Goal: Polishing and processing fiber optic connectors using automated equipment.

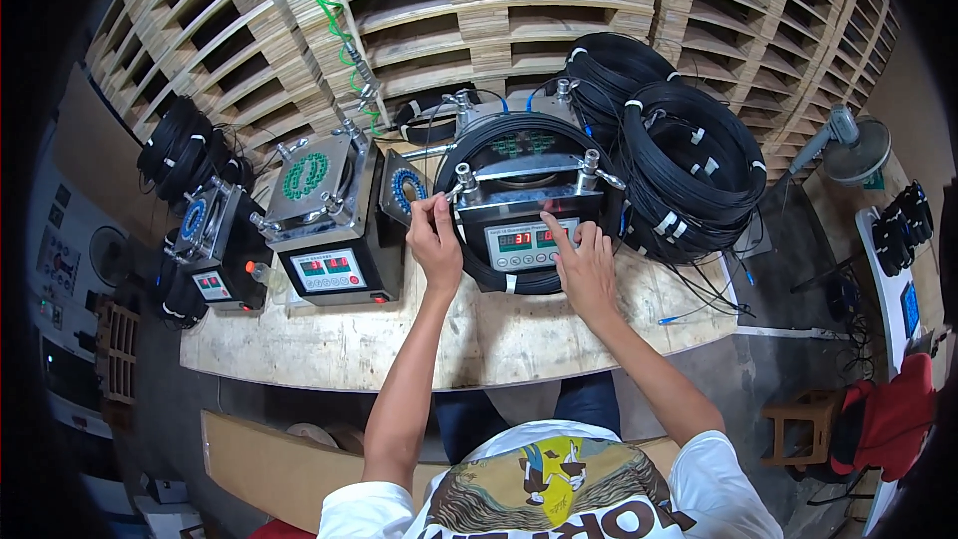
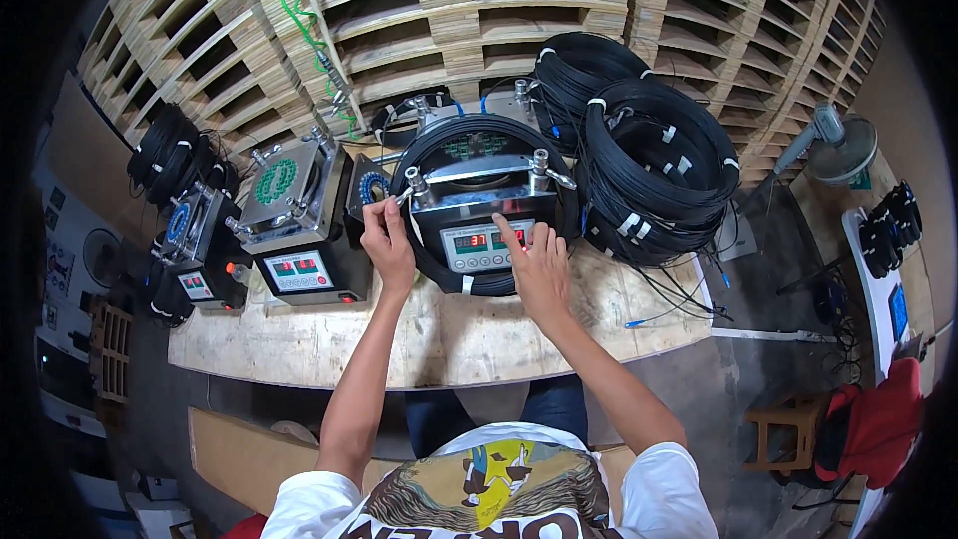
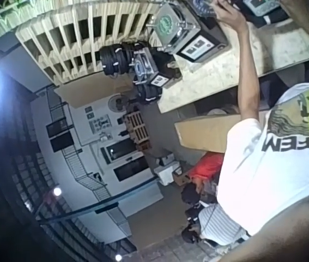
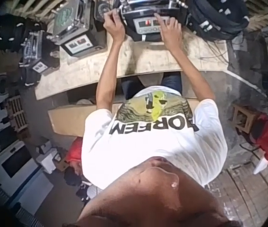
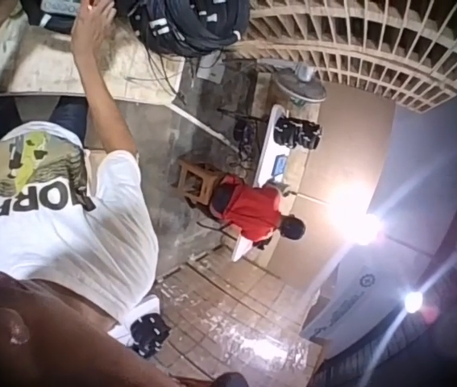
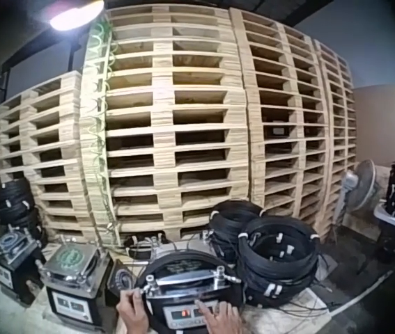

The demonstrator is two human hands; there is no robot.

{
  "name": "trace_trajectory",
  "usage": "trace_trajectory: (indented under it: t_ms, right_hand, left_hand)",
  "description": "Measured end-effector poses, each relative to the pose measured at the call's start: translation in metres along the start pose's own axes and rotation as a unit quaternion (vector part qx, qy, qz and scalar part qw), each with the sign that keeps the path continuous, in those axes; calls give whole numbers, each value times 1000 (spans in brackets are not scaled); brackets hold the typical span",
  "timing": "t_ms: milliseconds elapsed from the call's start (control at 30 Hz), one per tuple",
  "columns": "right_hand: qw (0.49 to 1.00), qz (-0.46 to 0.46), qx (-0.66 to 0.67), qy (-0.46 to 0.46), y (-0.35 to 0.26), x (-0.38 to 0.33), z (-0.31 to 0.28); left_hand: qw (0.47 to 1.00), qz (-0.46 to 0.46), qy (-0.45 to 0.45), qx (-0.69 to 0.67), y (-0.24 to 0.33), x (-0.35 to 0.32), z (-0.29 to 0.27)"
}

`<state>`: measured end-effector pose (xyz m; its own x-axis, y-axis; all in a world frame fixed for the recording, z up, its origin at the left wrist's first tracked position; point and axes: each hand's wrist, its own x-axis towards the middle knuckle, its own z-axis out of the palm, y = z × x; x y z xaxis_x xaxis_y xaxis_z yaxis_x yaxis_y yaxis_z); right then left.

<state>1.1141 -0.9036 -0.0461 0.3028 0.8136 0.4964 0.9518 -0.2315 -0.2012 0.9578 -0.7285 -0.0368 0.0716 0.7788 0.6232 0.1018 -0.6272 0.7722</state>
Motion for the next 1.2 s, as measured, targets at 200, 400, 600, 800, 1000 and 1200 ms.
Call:
trace_trajectory:
  t_ms: [200, 400, 600, 800, 1000, 1200]
  right_hand:
    - [998, 41, -52, 4, -11, 0, 2]
    - [1000, 26, -1, 15, -6, -1, -4]
    - [893, 216, 325, 222, 26, -18, -14]
    - [878, 311, 358, 62, 57, -7, -14]
    - [897, 217, 371, 101, 72, -6, 24]
    - [910, 219, 347, 58, 62, -13, 31]
  left_hand:
    - [1000, -3, 8, -19, 4, -2, 4]
    - [999, -29, -2, -28, 15, -3, -5]
    - [998, -30, 62, 10, 17, -24, -20]
    - [987, -137, -72, 42, 24, -58, -31]
    - [966, -161, -163, 122, 18, -56, -23]
    - [977, -97, -157, 107, 21, -43, -26]
